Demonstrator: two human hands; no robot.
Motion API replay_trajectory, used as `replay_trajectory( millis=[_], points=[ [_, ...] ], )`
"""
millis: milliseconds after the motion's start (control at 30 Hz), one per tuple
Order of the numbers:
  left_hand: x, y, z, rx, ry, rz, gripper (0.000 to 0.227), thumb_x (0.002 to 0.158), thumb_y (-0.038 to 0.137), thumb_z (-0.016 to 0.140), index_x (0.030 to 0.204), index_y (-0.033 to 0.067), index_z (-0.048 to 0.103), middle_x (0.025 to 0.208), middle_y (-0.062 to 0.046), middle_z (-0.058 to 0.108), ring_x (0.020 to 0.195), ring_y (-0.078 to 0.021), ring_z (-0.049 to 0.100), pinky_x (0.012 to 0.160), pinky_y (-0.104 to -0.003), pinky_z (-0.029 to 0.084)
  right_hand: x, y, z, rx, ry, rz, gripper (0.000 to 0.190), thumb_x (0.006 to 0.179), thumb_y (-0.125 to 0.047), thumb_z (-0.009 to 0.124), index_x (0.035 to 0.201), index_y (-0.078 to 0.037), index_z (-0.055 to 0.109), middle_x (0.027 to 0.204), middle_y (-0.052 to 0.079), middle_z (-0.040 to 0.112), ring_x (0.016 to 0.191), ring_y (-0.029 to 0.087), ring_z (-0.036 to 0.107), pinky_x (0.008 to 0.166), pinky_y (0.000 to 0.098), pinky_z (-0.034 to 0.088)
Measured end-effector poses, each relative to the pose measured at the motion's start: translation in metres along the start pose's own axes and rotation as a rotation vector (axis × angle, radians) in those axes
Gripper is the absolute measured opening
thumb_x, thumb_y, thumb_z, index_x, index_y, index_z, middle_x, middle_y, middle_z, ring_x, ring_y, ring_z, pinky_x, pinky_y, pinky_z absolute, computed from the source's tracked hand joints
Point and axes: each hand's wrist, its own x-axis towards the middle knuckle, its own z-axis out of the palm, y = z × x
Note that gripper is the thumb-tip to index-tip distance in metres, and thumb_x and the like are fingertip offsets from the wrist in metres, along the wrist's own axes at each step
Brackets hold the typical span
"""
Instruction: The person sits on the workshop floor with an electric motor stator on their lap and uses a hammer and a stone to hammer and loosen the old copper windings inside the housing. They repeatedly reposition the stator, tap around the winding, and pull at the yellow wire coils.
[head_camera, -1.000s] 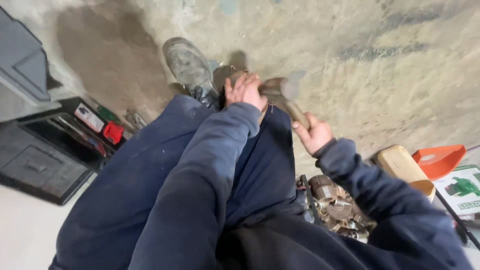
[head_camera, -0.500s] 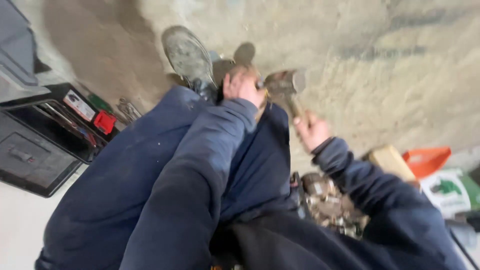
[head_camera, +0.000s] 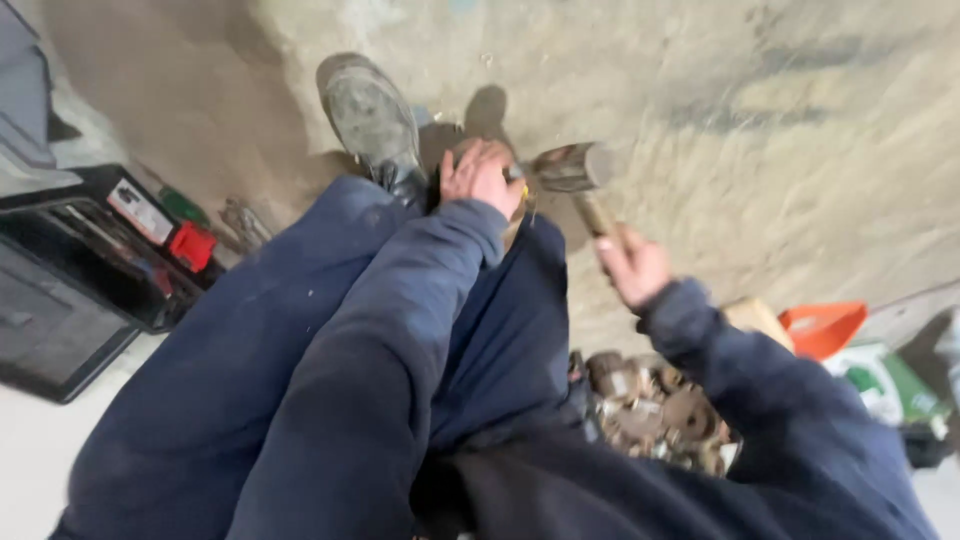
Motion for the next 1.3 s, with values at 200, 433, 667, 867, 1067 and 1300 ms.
replay_trajectory(
  millis=[200,433,667,867,1067,1300],
  points=[
    [-0.010,-0.009,0.028,-0.022,-0.068,-0.078,0.027,0.071,0.036,0.079,0.090,0.0172,0.078,0.116,-0.001,0.073,0.125,-0.0208,0.060,0.116,-0.061,0.026,0.045,-0.135,-0.142,0.166,0.348,-0.224,0.027,0.103,-0.020,0.047,0.080,-0.014,0.060,0.064,-0.003,0.056,0.055,0.015,0.056,0.053,0.0306,0.045],
    [-0.021,-0.009,0.028,0.068,-0.032,0.058,0.036,0.067,0.039,0.079,0.094,0.0158,0.079,0.118,-0.003,0.073,0.125,-0.0250,0.057,0.110,-0.062,0.026,-0.005,-0.017,0.004,0.030,-0.112,0.069,0.022,0.102,-0.028,0.063,0.097,-0.007,0.066,0.063,-0.001,0.061,0.055,0.015,0.061,0.055,0.0318,0.049],
    [-0.007,0.000,0.016,0.031,-0.138,-0.037,0.021,0.079,0.037,0.075,0.091,0.0195,0.077,0.119,0.000,0.073,0.131,-0.0204,0.057,0.119,-0.058,0.030,0.027,-0.093,-0.094,0.203,0.255,-0.197,0.041,0.105,-0.037,0.051,0.076,-0.011,0.062,0.056,0.002,0.055,0.048,0.015,0.055,0.049,0.0308,0.043],
    [-0.005,-0.011,0.028,0.058,-0.068,-0.012,0.041,0.071,0.040,0.080,0.103,0.0142,0.076,0.125,-0.007,0.070,0.128,-0.0248,0.056,0.111,-0.057,0.032,0.004,-0.027,-0.001,0.006,0.122,-0.059,0.026,0.096,-0.030,0.069,0.091,-0.006,0.064,0.059,0.003,0.058,0.051,0.017,0.057,0.049,0.0325,0.047],
    [-0.006,-0.012,0.031,0.011,-0.095,0.010,0.036,0.072,0.037,0.078,0.101,0.0164,0.078,0.127,-0.003,0.071,0.129,-0.0214,0.057,0.113,-0.057,0.031,0.017,-0.046,-0.079,0.066,0.155,-0.152,0.040,0.114,-0.035,0.053,0.082,-0.010,0.062,0.065,0.001,0.057,0.057,0.013,0.056,0.053,0.0270,0.044],
    [-0.003,-0.007,0.021,0.061,-0.143,-0.036,0.032,0.078,0.038,0.075,0.101,0.0166,0.078,0.128,-0.004,0.070,0.133,-0.0234,0.054,0.114,-0.057,0.033,0.007,-0.059,-0.036,-0.238,0.361,-0.422,0.011,0.091,-0.026,0.070,0.093,-0.015,0.068,0.082,0.007,0.065,0.076,0.028,0.063,0.077,0.0376,0.053]
  ],
)
